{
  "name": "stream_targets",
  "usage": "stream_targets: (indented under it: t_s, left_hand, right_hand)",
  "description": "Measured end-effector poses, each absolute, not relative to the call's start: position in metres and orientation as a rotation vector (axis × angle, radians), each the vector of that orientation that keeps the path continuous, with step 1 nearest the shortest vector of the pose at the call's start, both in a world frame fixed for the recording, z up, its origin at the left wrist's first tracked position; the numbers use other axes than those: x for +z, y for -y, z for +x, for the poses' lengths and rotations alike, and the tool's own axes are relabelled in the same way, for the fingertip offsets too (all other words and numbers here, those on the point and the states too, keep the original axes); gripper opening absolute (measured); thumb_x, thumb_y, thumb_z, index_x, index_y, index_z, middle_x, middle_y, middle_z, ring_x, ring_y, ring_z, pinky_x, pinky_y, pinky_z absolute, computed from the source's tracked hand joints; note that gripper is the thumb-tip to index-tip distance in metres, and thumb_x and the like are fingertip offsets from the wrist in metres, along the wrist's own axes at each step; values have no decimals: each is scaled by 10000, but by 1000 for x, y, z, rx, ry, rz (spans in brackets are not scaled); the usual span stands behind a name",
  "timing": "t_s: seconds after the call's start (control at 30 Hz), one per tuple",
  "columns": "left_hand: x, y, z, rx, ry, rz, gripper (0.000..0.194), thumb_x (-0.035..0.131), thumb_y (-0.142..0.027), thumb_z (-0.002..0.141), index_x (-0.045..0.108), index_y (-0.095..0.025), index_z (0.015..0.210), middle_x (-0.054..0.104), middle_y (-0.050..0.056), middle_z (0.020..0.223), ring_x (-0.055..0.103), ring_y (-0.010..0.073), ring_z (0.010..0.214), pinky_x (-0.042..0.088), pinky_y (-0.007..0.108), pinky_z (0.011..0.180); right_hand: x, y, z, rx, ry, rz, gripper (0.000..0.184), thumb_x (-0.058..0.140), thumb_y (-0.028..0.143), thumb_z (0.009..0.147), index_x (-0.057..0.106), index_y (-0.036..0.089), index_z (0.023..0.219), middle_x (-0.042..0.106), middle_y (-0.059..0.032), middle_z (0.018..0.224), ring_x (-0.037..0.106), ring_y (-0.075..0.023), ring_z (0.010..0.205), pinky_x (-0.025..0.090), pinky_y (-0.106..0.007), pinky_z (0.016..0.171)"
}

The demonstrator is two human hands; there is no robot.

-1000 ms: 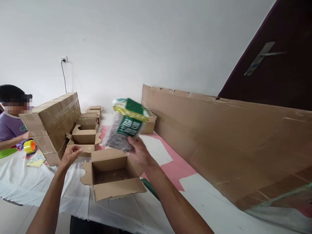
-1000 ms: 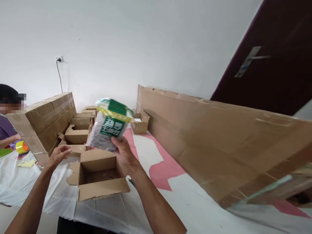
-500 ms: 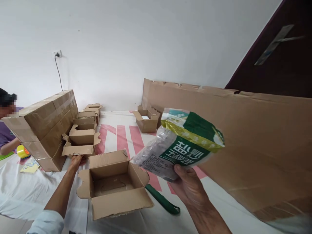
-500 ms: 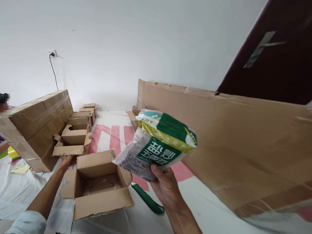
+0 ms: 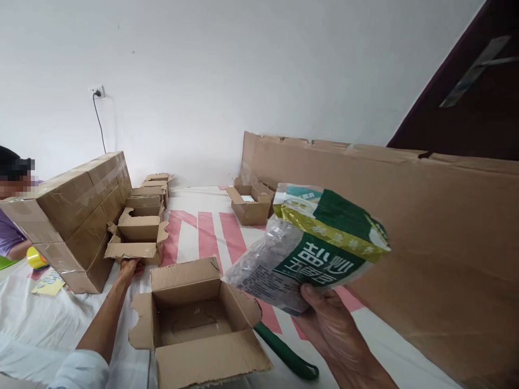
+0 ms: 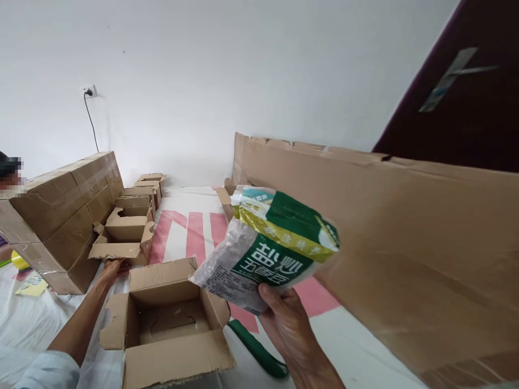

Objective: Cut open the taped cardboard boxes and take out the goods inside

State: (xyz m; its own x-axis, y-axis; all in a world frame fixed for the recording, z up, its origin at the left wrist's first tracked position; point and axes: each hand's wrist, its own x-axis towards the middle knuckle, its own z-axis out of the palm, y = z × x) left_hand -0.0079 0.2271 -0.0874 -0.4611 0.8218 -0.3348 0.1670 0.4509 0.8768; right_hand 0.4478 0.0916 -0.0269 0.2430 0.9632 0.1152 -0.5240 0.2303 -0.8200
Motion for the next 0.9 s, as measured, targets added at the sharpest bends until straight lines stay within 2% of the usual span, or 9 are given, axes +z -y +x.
stream_targets:
  t_s: [0.17, 0.4, 0.53, 0.67, 0.8, 0.9]
  left_hand:
    - [-83, -240, -8, 1065, -1847, 770, 409, 710, -411, 1038, 668, -175, 1369, 690, 112, 1366, 713, 278, 1161, 636, 481, 970]
    - [-78, -252, -8, 1022, -1842, 781, 405, 703, -407, 1044, 662, -175, 1373, 692, 120, 1361, 716, 263, 1144, 638, 478, 963]
    - [-75, -251, -10, 986, -1852, 813, 412, 715, -429, 1032, 681, -160, 1343, 702, 97, 1333, 719, 290, 1142, 641, 471, 952]
    - [-70, -253, -12, 943, -1890, 839, 405, 707, -405, 1041, 661, -189, 1380, 686, 121, 1377, 711, 266, 1163, 635, 478, 972]
    - [-66, -243, -11, 922, -1905, 934, 414, 708, -403, 1040, 657, -184, 1387, 682, 123, 1384, 709, 271, 1170, 633, 488, 978]
    - [-61, -221, -9, 947, -1886, 1088, 411, 708, -397, 1041, 656, -186, 1389, 682, 125, 1384, 710, 266, 1167, 634, 487, 978]
  right_hand:
    - [-23, -96, 443, 1165, 748, -737, 570, 975, 580, 701, 817, 364, 1205, 864, -64, 1140, 799, -368, 1125, 595, -626, 1085]
    - [-9, -99, 435, 1180, 796, -720, 582, 1009, 537, 670, 819, 350, 1187, 870, -64, 1101, 744, -374, 1269, 544, -621, 1163]
    - [-5, -100, 428, 1189, 811, -715, 582, 1025, 531, 640, 826, 351, 1156, 870, -70, 1085, 749, -388, 1250, 563, -639, 1134]
    - [0, -97, 421, 1208, 845, -710, 655, 1017, 551, 646, 802, 358, 1234, 869, -76, 1082, 762, -397, 1212, 589, -649, 1088]
    - [14, -89, 412, 1212, 849, -742, 720, 1026, 567, 615, 788, 351, 1260, 866, -80, 1084, 789, -381, 1128, 630, -616, 1023]
    - [32, -79, 408, 1211, 889, -755, 697, 1027, 564, 614, 795, 336, 1230, 865, -80, 1066, 798, -371, 1092, 653, -587, 981]
